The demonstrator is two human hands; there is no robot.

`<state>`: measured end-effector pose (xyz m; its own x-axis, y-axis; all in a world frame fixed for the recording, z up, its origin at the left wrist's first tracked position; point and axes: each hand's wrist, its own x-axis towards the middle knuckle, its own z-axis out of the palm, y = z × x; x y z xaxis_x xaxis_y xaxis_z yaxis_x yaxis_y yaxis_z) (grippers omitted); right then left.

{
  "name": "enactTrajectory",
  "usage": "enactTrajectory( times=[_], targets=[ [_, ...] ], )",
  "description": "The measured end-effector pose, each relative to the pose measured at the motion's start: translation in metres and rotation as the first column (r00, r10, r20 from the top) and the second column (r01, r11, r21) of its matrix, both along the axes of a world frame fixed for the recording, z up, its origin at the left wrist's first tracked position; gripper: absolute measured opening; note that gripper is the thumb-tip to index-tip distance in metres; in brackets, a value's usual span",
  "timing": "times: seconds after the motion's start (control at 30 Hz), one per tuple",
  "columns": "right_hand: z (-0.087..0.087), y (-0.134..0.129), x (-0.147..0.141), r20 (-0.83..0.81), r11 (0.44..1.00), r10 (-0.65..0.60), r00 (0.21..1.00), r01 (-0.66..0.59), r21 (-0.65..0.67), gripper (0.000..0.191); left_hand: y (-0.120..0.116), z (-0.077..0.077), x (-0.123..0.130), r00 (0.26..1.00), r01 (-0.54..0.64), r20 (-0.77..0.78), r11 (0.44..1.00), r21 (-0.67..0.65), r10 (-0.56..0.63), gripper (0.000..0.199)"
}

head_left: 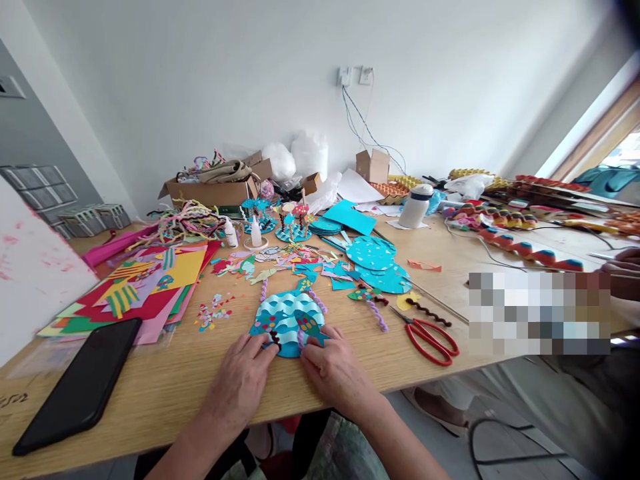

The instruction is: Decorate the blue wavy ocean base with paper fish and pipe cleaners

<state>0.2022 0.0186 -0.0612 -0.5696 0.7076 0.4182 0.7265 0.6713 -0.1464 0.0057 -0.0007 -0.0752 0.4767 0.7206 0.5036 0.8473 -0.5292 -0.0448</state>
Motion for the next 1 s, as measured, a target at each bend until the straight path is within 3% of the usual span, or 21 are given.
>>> enactTrajectory(
  times=[0.2, 1.0],
  targets=[
    [0.0027, -0.0011, 0.0003, -0.01, 1.0, 0.006, 1.0, -0.006, -0.025, 0.024, -0.0001, 0.0005, -0.0003, 1.0, 0.01, -0.01, 0.999, 0.05, -0.009, 0.032],
    [0.0037, -0.0019, 0.0004, -0.008, 1.0, -0.004, 1.0, 0.004, -0.012, 0.024, 0.0003, -0.0018, -0.0014, 1.0, 0.009, 0.016, 1.0, 0.02, -0.009, 0.032]
  ],
)
